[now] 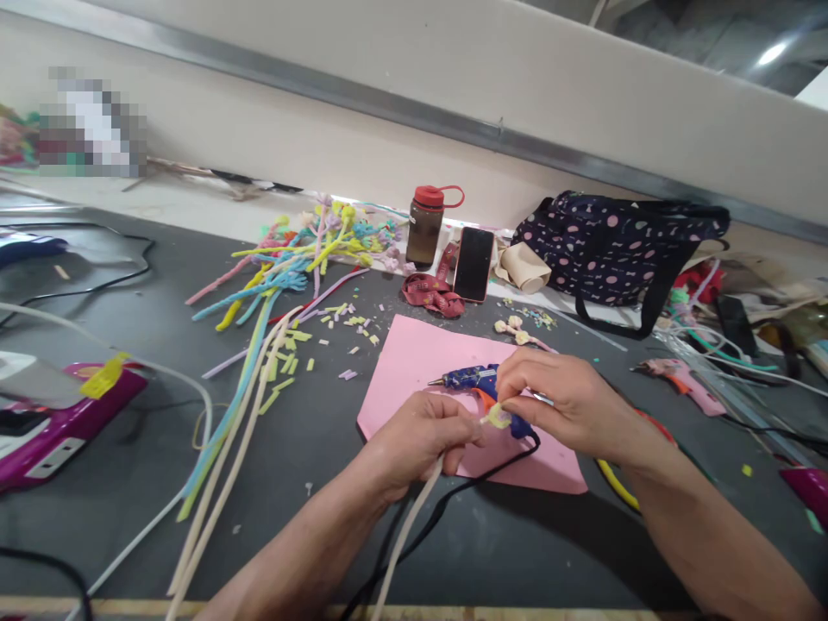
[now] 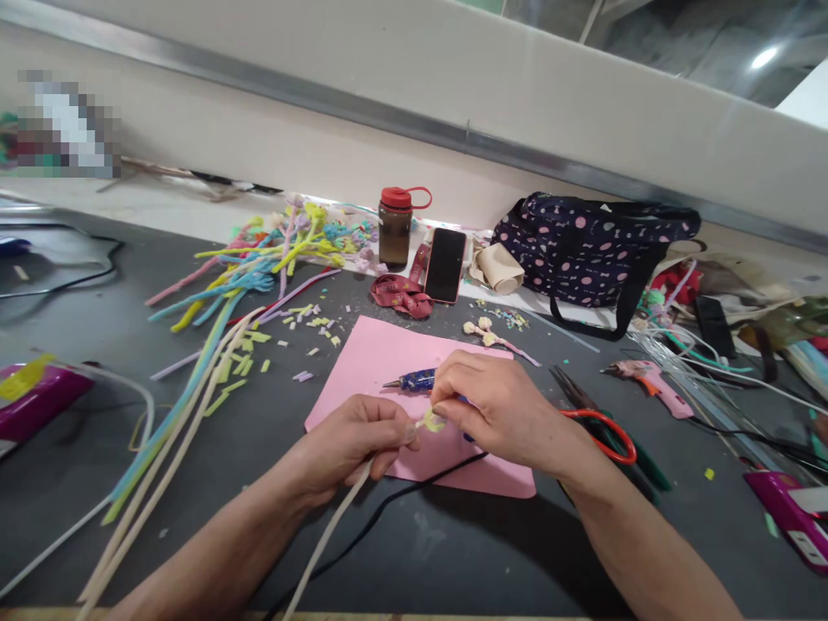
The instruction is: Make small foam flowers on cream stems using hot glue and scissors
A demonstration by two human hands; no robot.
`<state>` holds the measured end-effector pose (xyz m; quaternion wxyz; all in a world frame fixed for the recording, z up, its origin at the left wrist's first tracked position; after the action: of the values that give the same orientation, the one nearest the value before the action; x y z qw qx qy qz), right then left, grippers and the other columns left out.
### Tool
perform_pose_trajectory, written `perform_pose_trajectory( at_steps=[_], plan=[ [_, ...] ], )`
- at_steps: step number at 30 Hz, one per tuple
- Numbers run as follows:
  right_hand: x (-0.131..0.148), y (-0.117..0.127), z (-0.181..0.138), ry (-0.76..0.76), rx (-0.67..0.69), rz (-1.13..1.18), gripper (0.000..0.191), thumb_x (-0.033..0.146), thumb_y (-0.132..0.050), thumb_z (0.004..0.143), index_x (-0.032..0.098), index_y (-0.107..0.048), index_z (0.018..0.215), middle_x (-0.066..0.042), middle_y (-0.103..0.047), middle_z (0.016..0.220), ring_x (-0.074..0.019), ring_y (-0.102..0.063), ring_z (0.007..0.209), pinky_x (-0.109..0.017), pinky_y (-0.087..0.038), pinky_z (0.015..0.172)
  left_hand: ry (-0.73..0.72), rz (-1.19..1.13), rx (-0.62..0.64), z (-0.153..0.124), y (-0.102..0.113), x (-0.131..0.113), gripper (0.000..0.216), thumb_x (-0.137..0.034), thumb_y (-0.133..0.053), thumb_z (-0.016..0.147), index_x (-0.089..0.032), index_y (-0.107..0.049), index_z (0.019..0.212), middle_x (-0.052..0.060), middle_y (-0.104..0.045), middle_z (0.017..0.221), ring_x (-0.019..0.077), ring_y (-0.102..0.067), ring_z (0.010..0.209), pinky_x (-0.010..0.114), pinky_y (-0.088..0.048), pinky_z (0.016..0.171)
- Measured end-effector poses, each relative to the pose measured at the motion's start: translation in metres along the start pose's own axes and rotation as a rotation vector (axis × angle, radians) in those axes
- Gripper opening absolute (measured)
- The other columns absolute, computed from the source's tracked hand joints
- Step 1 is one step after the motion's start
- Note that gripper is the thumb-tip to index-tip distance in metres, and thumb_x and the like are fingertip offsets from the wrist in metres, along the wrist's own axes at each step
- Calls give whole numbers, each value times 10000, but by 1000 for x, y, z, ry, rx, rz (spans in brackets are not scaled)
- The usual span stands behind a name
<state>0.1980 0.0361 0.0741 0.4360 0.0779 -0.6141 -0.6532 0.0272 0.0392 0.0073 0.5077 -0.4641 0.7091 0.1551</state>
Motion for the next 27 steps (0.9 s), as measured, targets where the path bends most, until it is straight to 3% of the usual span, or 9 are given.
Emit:
perform_pose_trajectory(
  at_steps=[9, 27],
  plan=[
    [0, -6, -3, -20, -21, -32, 104, 132, -520, 827, 184, -538, 739, -19, -595, 785, -131, -543, 729, -252, -416, 673, -5, 15, -19, 0, -2, -3, 142, -239, -592, 663, -148, -633, 562, -61, -443, 322, 28, -225, 250, 192, -107, 303],
    [-1, -8, -3, -53, 60, -84, 103, 147, -504, 848, 181, -530, 754, -12, -579, 788, -131, -531, 739, -253, -378, 677, -34, 26, -3, 0, -1, 0, 144, -266, -602, 665, -148, -635, 590, -59, -439, 334, 40, -240, 283, 203, -113, 332]
  ],
)
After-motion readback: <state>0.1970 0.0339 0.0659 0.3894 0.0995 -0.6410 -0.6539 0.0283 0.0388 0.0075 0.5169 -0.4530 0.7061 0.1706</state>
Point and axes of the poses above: each hand's wrist, its own z-axis towards the middle knuckle, its own y-axis out of the back of the hand, x = y × z, the point moved 2 cm from there along z, towards the middle knuckle
